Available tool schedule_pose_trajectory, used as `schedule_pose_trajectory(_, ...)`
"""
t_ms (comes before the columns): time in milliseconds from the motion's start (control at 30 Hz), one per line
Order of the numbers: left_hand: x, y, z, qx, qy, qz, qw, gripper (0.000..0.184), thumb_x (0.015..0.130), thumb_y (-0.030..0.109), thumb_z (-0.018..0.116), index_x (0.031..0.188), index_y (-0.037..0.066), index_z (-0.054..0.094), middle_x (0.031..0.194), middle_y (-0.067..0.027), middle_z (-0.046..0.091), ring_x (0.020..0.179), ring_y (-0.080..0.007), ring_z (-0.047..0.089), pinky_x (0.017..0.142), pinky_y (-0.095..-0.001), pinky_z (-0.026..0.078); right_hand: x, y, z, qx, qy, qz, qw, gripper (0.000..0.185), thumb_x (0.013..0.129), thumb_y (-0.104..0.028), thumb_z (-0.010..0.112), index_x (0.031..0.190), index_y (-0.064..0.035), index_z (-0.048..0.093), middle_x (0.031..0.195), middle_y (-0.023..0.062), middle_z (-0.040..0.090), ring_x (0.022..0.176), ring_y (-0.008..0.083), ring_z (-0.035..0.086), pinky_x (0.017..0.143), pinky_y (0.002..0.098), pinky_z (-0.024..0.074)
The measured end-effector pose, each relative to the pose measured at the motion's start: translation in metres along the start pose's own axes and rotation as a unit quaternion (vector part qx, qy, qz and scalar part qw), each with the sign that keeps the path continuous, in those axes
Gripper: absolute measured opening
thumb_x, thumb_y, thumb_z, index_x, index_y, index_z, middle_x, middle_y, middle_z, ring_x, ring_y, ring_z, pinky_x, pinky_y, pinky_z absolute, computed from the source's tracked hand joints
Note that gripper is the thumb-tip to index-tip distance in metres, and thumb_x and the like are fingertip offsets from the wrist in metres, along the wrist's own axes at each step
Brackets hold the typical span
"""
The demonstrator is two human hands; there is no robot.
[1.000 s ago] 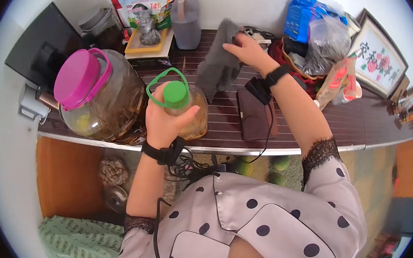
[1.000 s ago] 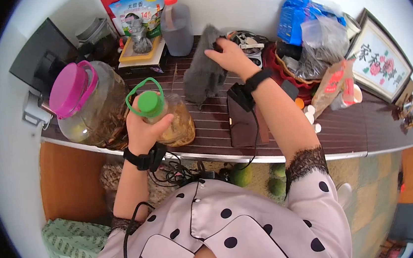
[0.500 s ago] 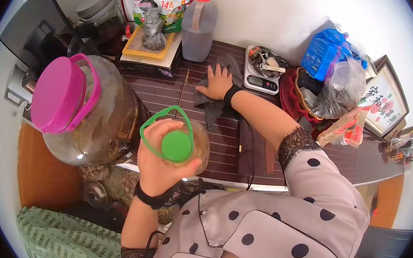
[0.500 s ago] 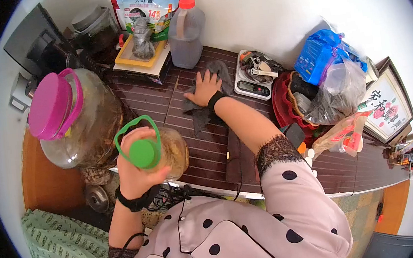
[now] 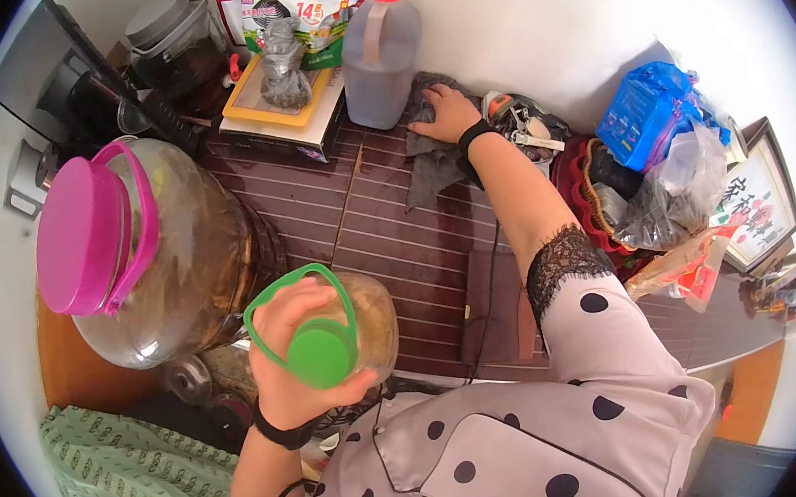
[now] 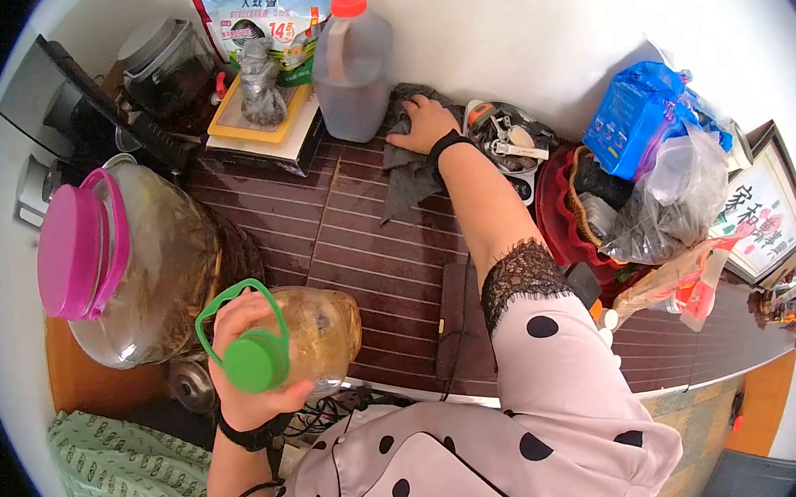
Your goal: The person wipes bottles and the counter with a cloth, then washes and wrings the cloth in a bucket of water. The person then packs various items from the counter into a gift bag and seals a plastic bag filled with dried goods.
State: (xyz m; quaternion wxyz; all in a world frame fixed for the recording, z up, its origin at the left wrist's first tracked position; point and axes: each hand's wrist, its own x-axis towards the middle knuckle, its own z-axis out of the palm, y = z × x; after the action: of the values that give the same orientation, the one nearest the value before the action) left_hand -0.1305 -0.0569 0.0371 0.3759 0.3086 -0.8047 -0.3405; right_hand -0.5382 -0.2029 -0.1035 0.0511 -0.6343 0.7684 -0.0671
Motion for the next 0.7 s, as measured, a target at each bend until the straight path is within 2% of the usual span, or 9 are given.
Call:
schedule_pose_trajectory(67,-0.001,0.001,0.000,-0.012,0.002,-0.002,1.000,0.070,0.051,0.033,0.085,0.111,0.009,0.059,0.111,-0.0117,0.059,0.107,-0.0313,0.054,0.091,-0.0418,0.042,-0.003,-0.004,0.001,-0.021,0.015,0.004,1.000,0.084,0.075,-0.063,0.062,0.131,-0.0014,0.049,0.137,0.0169,0.044,0.124,0.0338,0.044,0.103,0.0422,0.0396)
schedule_pose_trajectory(167,0.000,0.001,0.000,-0.034,0.005,-0.004,0.999,0.069,0.051,0.031,0.086,0.111,0.009,0.059,0.110,-0.0111,0.059,0.108,-0.0308,0.054,0.091,-0.0416,0.043,-0.001,-0.014,0.001,-0.055,0.012,0.160,0.986,0.082,0.077,-0.066,0.060,0.116,0.0060,0.059,0.125,0.0200,0.051,0.114,0.0333,0.050,0.097,0.0421,0.0427)
schedule_pose_trajectory(300,0.002,0.004,-0.001,-0.024,0.004,0.007,1.000,0.070,0.049,0.029,0.086,0.111,0.009,0.059,0.109,-0.0107,0.059,0.107,-0.0307,0.054,0.091,-0.0416,0.043,-0.013,-0.028,-0.011,-0.090,-0.067,0.166,0.980,0.086,0.075,-0.070,0.058,0.110,0.0086,0.061,0.112,0.0220,0.057,0.112,0.0345,0.050,0.094,0.0416,0.0437)
schedule_pose_trajectory(333,0.002,0.004,-0.001,-0.025,0.009,0.004,1.000,0.070,0.049,0.029,0.086,0.111,0.009,0.059,0.109,-0.0105,0.059,0.107,-0.0307,0.054,0.090,-0.0416,0.043,-0.023,-0.036,-0.008,-0.081,-0.031,0.164,0.983,0.089,0.072,-0.073,0.059,0.109,0.0086,0.061,0.112,0.0226,0.057,0.112,0.0340,0.051,0.097,0.0422,0.0408)
schedule_pose_trajectory(400,0.003,0.004,-0.001,-0.031,0.012,0.004,0.999,0.070,0.049,0.029,0.086,0.111,0.010,0.059,0.108,-0.0102,0.059,0.107,-0.0306,0.054,0.090,-0.0416,0.043,-0.047,-0.049,-0.019,-0.060,-0.043,0.078,0.994,0.094,0.069,-0.074,0.061,0.114,0.0088,0.058,0.119,0.0225,0.053,0.114,0.0361,0.048,0.100,0.0442,0.0379)
schedule_pose_trajectory(433,0.003,0.004,-0.001,-0.019,0.009,0.008,1.000,0.070,0.049,0.029,0.085,0.111,0.010,0.059,0.109,-0.0101,0.059,0.107,-0.0307,0.054,0.090,-0.0416,0.043,-0.047,-0.046,-0.018,-0.062,-0.042,0.081,0.994,0.094,0.069,-0.074,0.061,0.114,0.0088,0.058,0.119,0.0225,0.053,0.114,0.0361,0.048,0.100,0.0442,0.0379)
schedule_pose_trajectory(533,0.002,0.003,-0.001,-0.005,0.004,0.012,1.000,0.070,0.049,0.030,0.085,0.111,0.010,0.059,0.108,-0.0099,0.060,0.107,-0.0308,0.054,0.091,-0.0419,0.043,-0.038,-0.027,0.003,-0.066,0.043,0.003,0.997,0.104,0.064,-0.077,0.062,0.123,0.0088,0.051,0.128,0.0234,0.047,0.120,0.0383,0.044,0.102,0.0462,0.0365)
schedule_pose_trajectory(600,0.001,0.003,-0.002,0.000,0.006,0.011,1.000,0.070,0.049,0.030,0.085,0.111,0.010,0.059,0.108,-0.0097,0.060,0.107,-0.0309,0.054,0.091,-0.0421,0.043,-0.016,-0.014,0.013,-0.119,0.009,0.078,0.990,0.114,0.060,-0.079,0.063,0.131,0.0084,0.043,0.133,0.0242,0.042,0.125,0.0407,0.039,0.103,0.0456,0.0352)
schedule_pose_trajectory(700,-0.001,0.003,-0.002,-0.006,0.001,0.005,1.000,0.070,0.051,0.032,0.085,0.112,0.009,0.058,0.108,-0.0096,0.060,0.109,-0.0311,0.054,0.092,-0.0424,0.043,0.001,-0.012,0.002,-0.061,-0.043,0.199,0.977,0.125,0.054,-0.083,0.064,0.134,0.0104,0.038,0.137,0.0263,0.037,0.127,0.0432,0.037,0.105,0.0458,0.0331)
